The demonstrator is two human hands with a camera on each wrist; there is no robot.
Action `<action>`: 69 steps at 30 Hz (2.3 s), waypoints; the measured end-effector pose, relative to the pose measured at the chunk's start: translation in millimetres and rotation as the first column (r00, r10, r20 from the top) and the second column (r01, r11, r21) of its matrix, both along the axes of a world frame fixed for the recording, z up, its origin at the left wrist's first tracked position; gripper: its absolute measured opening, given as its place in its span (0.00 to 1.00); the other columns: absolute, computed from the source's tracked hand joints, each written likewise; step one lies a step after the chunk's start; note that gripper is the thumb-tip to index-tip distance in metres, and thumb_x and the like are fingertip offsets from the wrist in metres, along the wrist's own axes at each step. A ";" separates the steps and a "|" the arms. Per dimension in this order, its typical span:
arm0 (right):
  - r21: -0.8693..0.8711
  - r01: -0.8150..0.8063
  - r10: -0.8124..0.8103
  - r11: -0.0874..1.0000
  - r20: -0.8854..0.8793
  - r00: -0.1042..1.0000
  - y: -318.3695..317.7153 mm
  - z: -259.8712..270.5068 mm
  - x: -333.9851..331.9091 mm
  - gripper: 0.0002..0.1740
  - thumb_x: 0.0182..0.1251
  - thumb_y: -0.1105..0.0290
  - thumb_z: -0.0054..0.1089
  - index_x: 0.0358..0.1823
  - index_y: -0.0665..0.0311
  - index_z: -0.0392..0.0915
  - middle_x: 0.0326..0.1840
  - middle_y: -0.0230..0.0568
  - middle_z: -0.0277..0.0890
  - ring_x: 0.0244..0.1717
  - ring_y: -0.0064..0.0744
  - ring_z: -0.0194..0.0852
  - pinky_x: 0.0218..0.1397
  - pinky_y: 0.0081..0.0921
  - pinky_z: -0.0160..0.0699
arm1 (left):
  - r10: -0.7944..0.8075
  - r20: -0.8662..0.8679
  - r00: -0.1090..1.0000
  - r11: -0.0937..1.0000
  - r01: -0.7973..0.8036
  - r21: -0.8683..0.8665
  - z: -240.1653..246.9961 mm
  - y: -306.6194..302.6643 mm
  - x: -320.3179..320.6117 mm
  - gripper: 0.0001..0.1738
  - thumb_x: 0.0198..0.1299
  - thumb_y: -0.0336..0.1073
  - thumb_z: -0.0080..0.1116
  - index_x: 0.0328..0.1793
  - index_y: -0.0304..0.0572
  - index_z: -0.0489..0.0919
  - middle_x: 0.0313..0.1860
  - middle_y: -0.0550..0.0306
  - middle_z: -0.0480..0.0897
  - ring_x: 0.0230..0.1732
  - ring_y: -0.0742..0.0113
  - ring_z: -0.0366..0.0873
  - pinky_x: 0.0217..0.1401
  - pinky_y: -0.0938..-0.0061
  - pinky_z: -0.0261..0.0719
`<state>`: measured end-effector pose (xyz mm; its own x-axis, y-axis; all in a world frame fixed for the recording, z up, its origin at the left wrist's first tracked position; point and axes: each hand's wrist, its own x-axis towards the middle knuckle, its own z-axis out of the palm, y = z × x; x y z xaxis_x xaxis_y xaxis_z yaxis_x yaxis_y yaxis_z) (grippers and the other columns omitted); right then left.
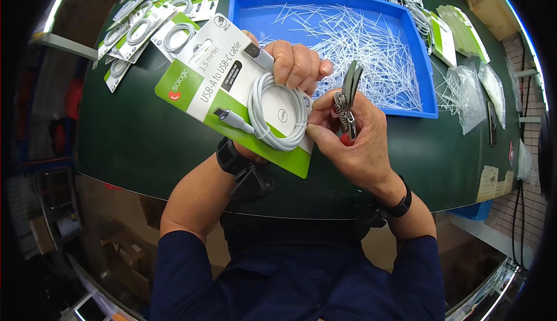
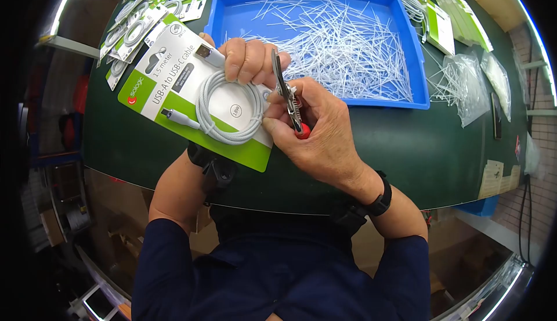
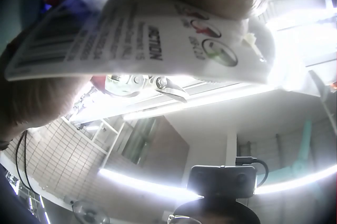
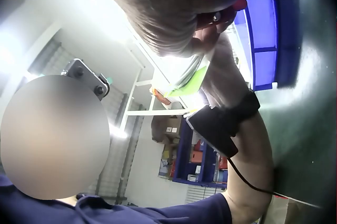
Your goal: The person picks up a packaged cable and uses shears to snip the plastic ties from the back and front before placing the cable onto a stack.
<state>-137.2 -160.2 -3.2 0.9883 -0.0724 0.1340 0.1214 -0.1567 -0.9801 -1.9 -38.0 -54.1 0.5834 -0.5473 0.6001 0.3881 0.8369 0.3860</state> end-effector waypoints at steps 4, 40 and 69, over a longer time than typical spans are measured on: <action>-0.027 0.034 -0.034 0.999 -0.020 0.999 1.2 -2.5 0.9 0.13 0.64 0.78 0.70 0.48 0.68 0.78 0.35 0.34 0.83 0.36 0.16 0.83 0.44 0.19 0.84 | 0.003 -0.047 0.999 1.000 -0.002 0.005 0.1 1.3 -5.4 0.35 0.87 0.58 0.22 0.32 0.52 0.73 0.27 0.66 0.69 0.35 0.67 0.66 0.65 0.61 0.67; -0.251 0.130 -0.031 0.959 0.363 0.931 -11.4 -18.1 7.2 0.22 0.51 0.78 0.81 0.46 0.62 0.79 0.40 0.39 0.83 0.36 0.35 0.87 0.41 0.28 0.85 | -0.125 -0.458 0.880 0.992 0.102 -0.074 -12.3 -2.9 -15.8 0.29 0.85 0.52 0.41 0.27 0.47 0.73 0.24 0.64 0.68 0.31 0.71 0.61 0.62 0.67 0.67; -0.332 -0.001 0.182 0.943 0.514 0.838 -2.0 -23.0 12.2 0.16 0.69 0.79 0.74 0.39 0.63 0.70 0.34 0.41 0.80 0.33 0.27 0.79 0.39 0.25 0.79 | -0.405 -0.307 0.861 0.912 0.359 -0.197 -35.0 -7.2 -8.5 0.30 0.85 0.56 0.33 0.29 0.51 0.69 0.25 0.66 0.68 0.31 0.69 0.68 0.56 0.68 0.73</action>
